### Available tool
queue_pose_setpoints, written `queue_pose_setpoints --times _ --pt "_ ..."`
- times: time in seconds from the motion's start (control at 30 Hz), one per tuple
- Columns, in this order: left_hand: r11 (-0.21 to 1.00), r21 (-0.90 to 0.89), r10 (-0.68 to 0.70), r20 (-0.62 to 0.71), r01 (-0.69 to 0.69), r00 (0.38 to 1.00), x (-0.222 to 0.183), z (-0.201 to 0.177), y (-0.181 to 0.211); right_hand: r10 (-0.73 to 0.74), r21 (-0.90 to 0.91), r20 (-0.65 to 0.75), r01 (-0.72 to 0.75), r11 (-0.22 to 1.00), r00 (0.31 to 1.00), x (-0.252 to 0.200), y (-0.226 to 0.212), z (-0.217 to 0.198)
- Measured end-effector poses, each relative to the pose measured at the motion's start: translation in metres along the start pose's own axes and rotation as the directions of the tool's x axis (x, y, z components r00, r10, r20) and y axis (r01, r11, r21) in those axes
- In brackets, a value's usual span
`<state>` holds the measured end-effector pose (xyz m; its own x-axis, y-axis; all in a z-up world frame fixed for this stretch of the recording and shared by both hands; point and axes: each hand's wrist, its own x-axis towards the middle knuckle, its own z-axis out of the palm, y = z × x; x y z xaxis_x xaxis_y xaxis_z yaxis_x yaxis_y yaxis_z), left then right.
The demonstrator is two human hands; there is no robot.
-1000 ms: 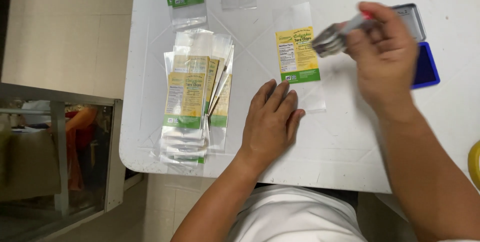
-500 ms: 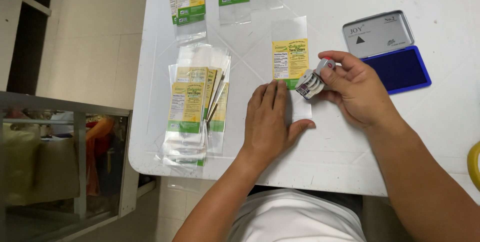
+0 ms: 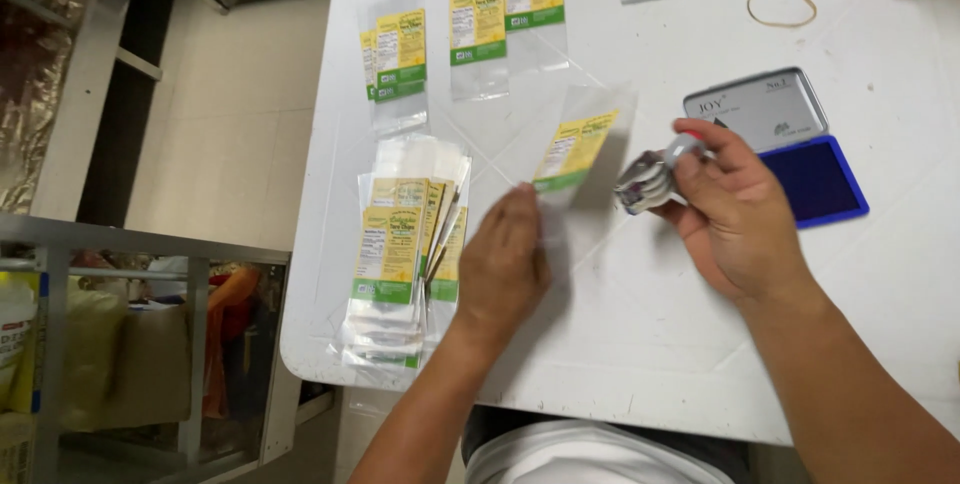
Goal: Stamping labels onto plastic packaging bags using a manual stamp and ink pad
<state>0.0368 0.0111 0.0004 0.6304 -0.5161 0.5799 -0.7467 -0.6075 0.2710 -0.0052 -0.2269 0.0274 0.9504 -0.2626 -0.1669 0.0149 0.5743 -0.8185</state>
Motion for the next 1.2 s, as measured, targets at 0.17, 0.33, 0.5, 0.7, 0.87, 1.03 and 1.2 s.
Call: queue_pose_setpoints --times 0.17,0.33,0.5,0.7,0.87,1.03,1.2 --pt "0.987 0.137 -0.055 -0.202 0.084 0.978 0.073 -0.018 -0.056 -0.063 -0.011 -0.036 0.063 0.998 0.997 0.000 -0.015 -0.002" --pt "0.961 0.213 -0.102 -0.320 0.177 0.942 0.164 -0.027 -0.102 -0.055 0.040 -0.077 0.058 0.997 0.996 0.003 -0.013 -0.005" --pt "0.955 0.251 -0.083 -0.287 0.159 0.954 0.206 0.012 -0.157 -0.018 0.022 -0.127 0.021 1.000 0.992 0.008 -0.011 -0.009" --pt "0.949 0.242 -0.199 -0.038 0.202 0.979 0.204 0.081 -0.220 -0.014 -0.007 -0.143 0.013 1.000 0.990 0.012 -0.008 -0.015" --pt "0.874 0.135 -0.485 0.217 0.466 0.847 0.197 0.059 -0.213 -0.018 -0.030 -0.165 0.013 0.999 0.986 0.013 -0.009 -0.015" --pt "0.895 0.032 -0.445 0.150 0.446 0.883 0.171 0.013 -0.209 -0.032 -0.056 -0.167 0.023 0.998 0.985 0.010 -0.010 -0.012" --pt "0.911 0.078 -0.406 0.338 0.404 0.849 0.102 -0.082 -0.141 -0.111 -0.085 -0.194 0.096 0.992 0.975 0.011 -0.014 -0.019"
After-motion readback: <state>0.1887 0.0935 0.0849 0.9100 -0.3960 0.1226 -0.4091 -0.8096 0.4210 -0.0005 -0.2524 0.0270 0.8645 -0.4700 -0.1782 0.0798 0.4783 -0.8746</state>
